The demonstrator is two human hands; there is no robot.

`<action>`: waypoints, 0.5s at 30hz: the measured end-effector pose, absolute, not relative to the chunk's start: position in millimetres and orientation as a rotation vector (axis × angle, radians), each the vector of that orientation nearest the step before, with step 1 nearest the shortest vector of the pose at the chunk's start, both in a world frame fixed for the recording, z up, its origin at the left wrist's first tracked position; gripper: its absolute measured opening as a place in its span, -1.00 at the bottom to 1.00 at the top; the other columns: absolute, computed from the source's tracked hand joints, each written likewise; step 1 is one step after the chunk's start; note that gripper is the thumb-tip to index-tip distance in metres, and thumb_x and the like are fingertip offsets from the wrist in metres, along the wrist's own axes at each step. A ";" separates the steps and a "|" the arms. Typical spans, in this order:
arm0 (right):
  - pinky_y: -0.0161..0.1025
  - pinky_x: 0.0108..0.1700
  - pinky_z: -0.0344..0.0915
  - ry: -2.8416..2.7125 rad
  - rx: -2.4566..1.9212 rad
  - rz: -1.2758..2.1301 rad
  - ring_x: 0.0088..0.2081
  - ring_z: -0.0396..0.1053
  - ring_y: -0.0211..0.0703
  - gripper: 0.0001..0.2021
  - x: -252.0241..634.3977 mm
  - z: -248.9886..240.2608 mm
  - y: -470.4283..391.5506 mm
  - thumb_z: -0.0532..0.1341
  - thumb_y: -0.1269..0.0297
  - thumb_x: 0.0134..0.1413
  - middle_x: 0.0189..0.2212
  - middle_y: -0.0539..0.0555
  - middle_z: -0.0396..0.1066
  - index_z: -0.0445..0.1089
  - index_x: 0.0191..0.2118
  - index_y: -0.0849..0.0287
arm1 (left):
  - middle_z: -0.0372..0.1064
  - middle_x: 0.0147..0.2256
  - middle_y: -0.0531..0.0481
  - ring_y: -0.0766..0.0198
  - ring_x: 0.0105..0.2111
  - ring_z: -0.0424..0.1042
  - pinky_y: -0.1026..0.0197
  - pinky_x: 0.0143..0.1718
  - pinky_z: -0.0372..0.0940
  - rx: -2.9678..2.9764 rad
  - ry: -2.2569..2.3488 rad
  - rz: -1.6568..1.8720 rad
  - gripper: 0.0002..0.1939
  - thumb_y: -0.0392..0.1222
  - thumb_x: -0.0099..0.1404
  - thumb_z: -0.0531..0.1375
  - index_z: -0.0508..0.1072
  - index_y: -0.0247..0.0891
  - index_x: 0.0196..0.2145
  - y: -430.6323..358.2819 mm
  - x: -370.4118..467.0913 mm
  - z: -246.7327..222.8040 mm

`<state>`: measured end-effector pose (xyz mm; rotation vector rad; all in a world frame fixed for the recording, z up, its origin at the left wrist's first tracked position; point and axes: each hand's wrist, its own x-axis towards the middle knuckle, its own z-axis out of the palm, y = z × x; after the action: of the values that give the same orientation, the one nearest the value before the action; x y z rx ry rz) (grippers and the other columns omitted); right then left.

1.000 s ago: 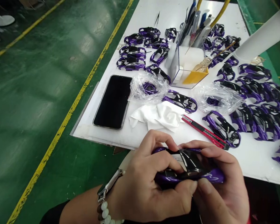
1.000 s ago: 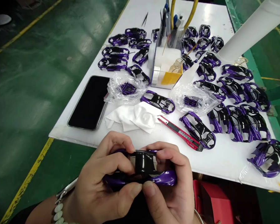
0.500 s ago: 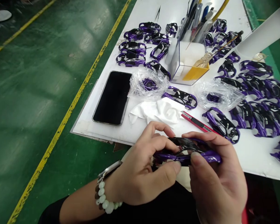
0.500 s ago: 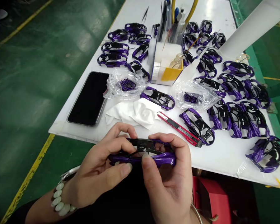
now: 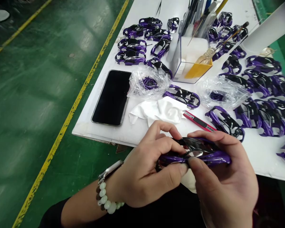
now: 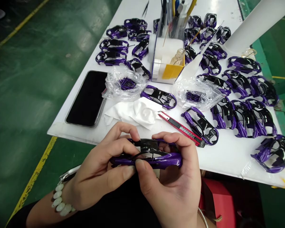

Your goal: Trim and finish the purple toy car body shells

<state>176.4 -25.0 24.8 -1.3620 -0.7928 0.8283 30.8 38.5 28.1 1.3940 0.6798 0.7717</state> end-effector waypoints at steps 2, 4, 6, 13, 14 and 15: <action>-0.29 -0.11 0.55 -0.798 -1.369 0.818 -0.13 0.52 -0.13 -0.59 177.1 24.3 -25.4 0.45 0.50 -0.08 -0.15 0.03 0.50 0.40 -0.11 0.02 | 0.27 -0.01 -0.09 0.15 -0.11 0.40 0.09 -0.01 0.43 1.415 0.680 0.769 -0.93 -0.26 0.29 0.30 0.48 -0.20 -0.26 37.9 31.7 26.7; -0.26 -0.14 0.56 -0.797 -1.373 0.807 -0.14 0.53 -0.10 -0.58 177.5 24.1 -25.8 0.46 0.49 -0.09 -0.15 0.05 0.49 0.39 -0.12 0.02 | 0.27 -0.02 -0.08 0.16 -0.11 0.40 0.10 -0.02 0.43 1.432 0.674 0.776 -0.95 -0.27 0.30 0.29 0.47 -0.21 -0.26 37.7 32.4 25.3; -0.29 -0.15 0.56 -0.796 -1.368 0.807 -0.15 0.52 -0.12 -0.58 177.6 24.4 -25.7 0.46 0.49 -0.10 -0.15 0.04 0.49 0.39 -0.12 0.02 | 0.26 -0.03 -0.07 0.20 -0.12 0.39 0.15 -0.05 0.43 1.452 0.662 0.784 -0.94 -0.29 0.30 0.27 0.47 -0.21 -0.26 38.1 32.6 24.0; -0.43 -0.11 0.52 -0.824 -1.352 0.798 -0.15 0.52 -0.24 -0.57 180.0 26.9 -22.5 0.44 0.54 -0.13 -0.18 -0.04 0.51 0.39 -0.14 0.03 | 0.20 -0.04 -0.04 0.37 -0.29 0.33 0.32 -0.25 0.41 1.483 0.641 0.774 -0.90 -0.34 0.27 0.27 0.45 -0.23 -0.25 39.5 33.4 26.2; -0.44 -0.11 0.52 -0.827 -1.353 0.790 -0.15 0.52 -0.25 -0.57 180.5 27.3 -21.9 0.44 0.54 -0.13 -0.18 -0.05 0.51 0.39 -0.14 0.03 | 0.21 -0.05 -0.04 0.37 -0.27 0.34 0.32 -0.25 0.41 1.466 0.652 0.779 -0.89 -0.35 0.26 0.26 0.46 -0.23 -0.25 39.1 34.1 27.3; -0.44 -0.11 0.52 -0.831 -1.351 0.785 -0.15 0.52 -0.25 -0.57 180.9 27.7 -21.1 0.44 0.53 -0.13 -0.18 -0.05 0.51 0.39 -0.14 0.04 | 0.21 -0.05 -0.04 0.36 -0.27 0.35 0.33 -0.27 0.40 1.450 0.661 0.780 -0.89 -0.36 0.25 0.26 0.46 -0.23 -0.25 38.6 34.8 28.3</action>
<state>180.9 -21.1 27.7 -1.3506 -0.8308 0.7852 34.8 38.6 28.3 1.4499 0.6608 0.7798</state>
